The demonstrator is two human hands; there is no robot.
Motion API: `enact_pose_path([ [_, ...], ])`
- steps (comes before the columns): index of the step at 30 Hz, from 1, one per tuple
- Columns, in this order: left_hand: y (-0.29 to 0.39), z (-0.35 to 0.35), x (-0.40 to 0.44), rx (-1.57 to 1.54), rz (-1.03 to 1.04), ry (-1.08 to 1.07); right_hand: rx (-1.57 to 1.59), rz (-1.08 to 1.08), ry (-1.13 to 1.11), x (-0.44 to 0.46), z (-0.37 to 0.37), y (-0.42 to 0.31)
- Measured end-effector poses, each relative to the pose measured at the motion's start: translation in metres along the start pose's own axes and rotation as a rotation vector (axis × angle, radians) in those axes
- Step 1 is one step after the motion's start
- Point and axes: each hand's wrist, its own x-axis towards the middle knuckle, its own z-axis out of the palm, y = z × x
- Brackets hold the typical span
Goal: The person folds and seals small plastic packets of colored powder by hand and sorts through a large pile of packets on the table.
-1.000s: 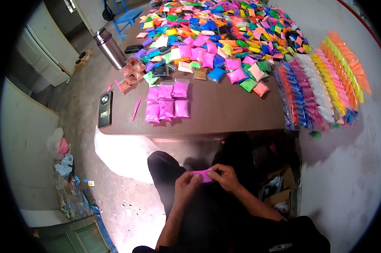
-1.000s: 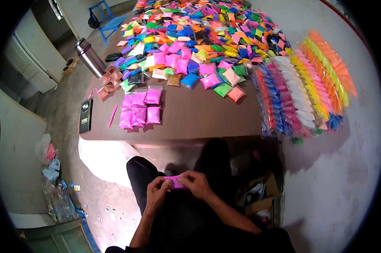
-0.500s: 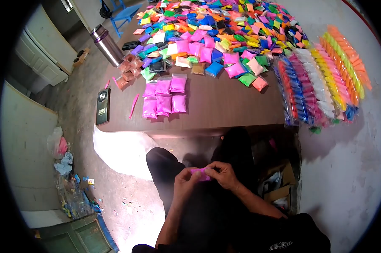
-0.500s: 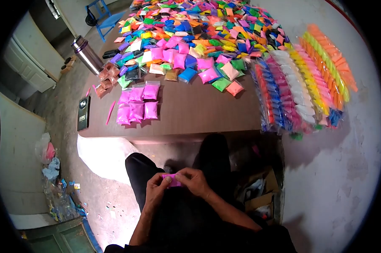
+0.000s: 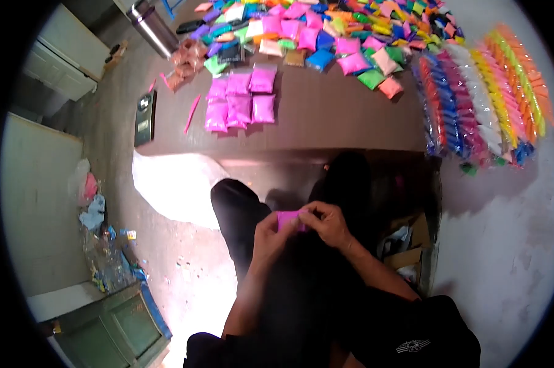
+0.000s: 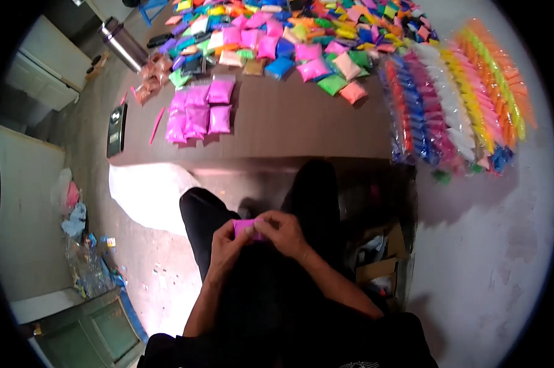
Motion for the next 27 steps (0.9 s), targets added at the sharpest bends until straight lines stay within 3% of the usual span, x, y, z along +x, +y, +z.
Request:
enact_pose_path([
  [5, -0.002, 0.003, 0.000, -0.022, -0.007, 0.081, 0.158, 0.016, 0.054, 0.000, 0.002, -0.001],
  [14, 0.000, -0.002, -0.001, -0.082, 0.023, 0.070, 0.155, 0.091, -0.088, -0.002, 0.002, 0.003],
  [27, -0.015, -0.009, -0.004, -0.106, 0.016, 0.079, 0.220, 0.115, -0.041, -0.003, 0.006, -0.001],
])
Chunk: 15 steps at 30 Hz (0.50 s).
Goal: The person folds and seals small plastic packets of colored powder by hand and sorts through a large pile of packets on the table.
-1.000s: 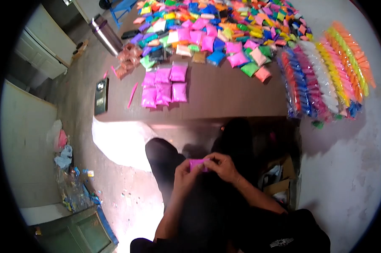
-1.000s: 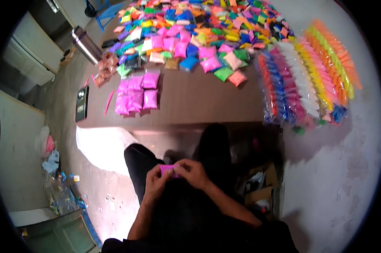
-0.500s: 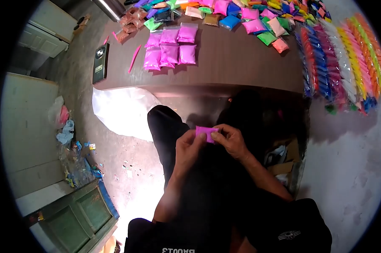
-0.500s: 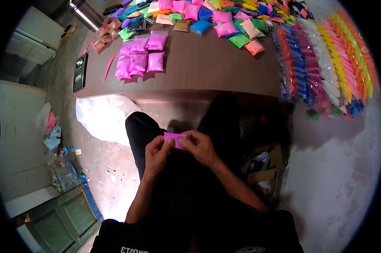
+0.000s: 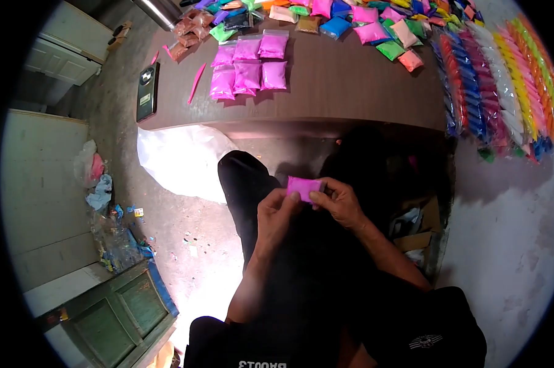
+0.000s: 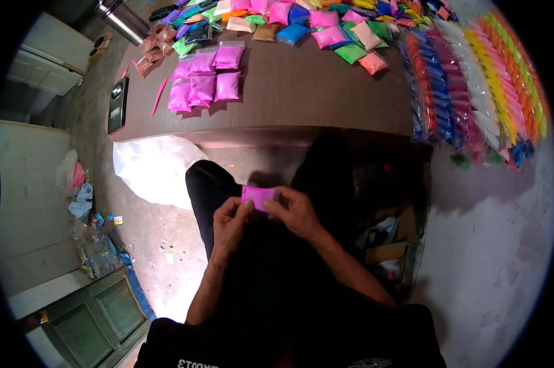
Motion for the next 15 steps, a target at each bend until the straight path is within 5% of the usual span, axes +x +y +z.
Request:
enact_pose_path([
  [15, 0.0038, 0.0073, 0.0000, 0.051, -0.063, -0.019, 0.022, 0.008, -0.042, -0.0003, -0.0031, 0.0052],
])
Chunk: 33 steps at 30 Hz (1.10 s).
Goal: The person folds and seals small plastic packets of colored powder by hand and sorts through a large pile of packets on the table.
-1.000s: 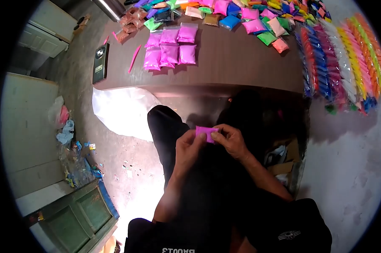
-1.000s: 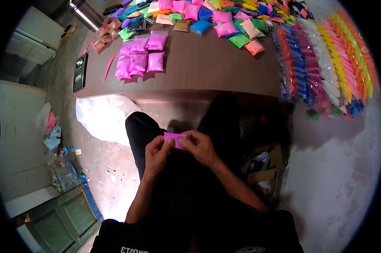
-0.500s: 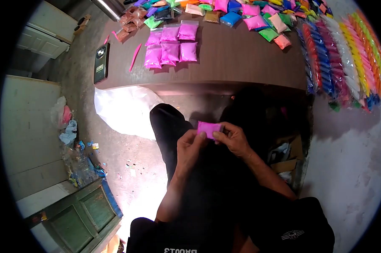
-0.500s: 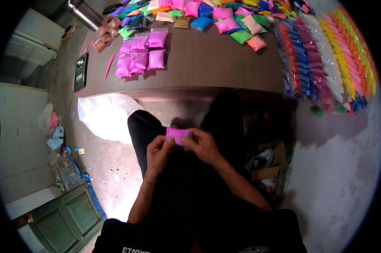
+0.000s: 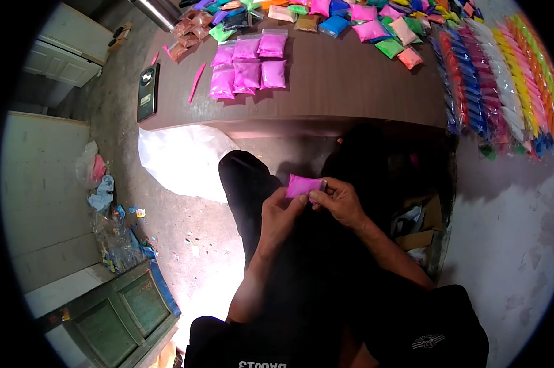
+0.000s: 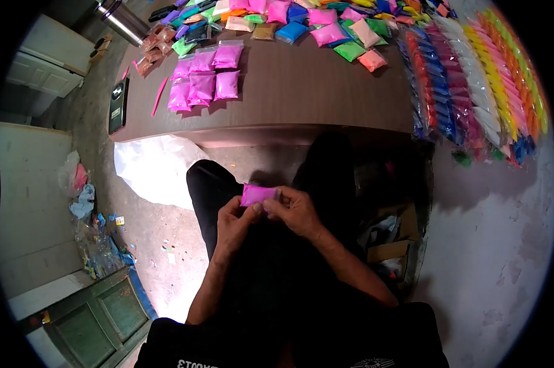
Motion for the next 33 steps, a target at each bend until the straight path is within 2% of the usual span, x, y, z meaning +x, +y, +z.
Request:
enact_pose_path([
  [2, -0.002, 0.000, 0.001, -0.027, 0.053, 0.006, 0.008, 0.002, -0.002, 0.000, 0.000, 0.003],
  [11, -0.001, 0.000, 0.003, 0.028, -0.014, 0.014, -0.045, -0.016, 0.030, 0.000, -0.001, 0.002],
  [17, -0.003, -0.001, 0.004, 0.053, 0.075, 0.026, -0.065, 0.030, 0.036, -0.002, 0.002, -0.004],
  [23, 0.004, 0.006, 0.001, 0.046, 0.037, 0.024, -0.136, -0.026, 0.034, -0.001, -0.005, 0.002],
  [33, 0.002, 0.002, 0.001, 0.010, 0.098, -0.004, -0.061, -0.048, 0.031, -0.002, 0.003, 0.005],
])
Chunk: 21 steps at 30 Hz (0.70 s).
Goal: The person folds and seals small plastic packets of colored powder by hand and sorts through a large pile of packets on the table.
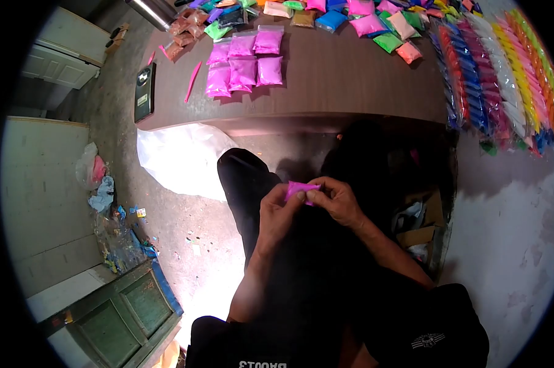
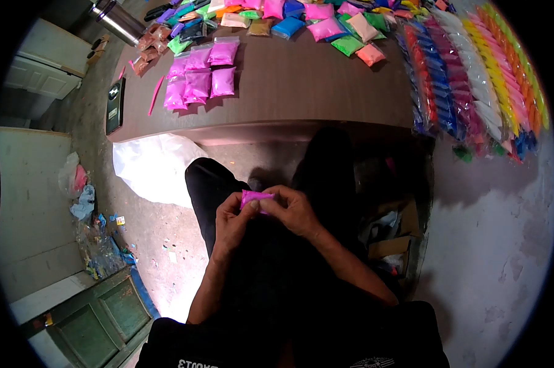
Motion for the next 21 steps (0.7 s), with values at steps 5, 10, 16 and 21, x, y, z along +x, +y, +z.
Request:
enact_pose_path([
  [5, 0.000, -0.001, -0.001, 0.035, -0.063, -0.033, -0.114, -0.029, 0.009, 0.000, -0.004, -0.002],
  [10, 0.000, -0.003, 0.000, 0.048, -0.086, -0.010, -0.218, -0.032, -0.014, -0.001, -0.007, -0.005],
  [16, -0.005, -0.008, 0.000, 0.072, -0.032, -0.005, -0.121, -0.006, -0.019, 0.000, -0.003, -0.002],
  [21, 0.006, 0.000, -0.003, 0.029, -0.093, -0.013, -0.099, -0.012, -0.034, 0.000, -0.008, -0.001],
])
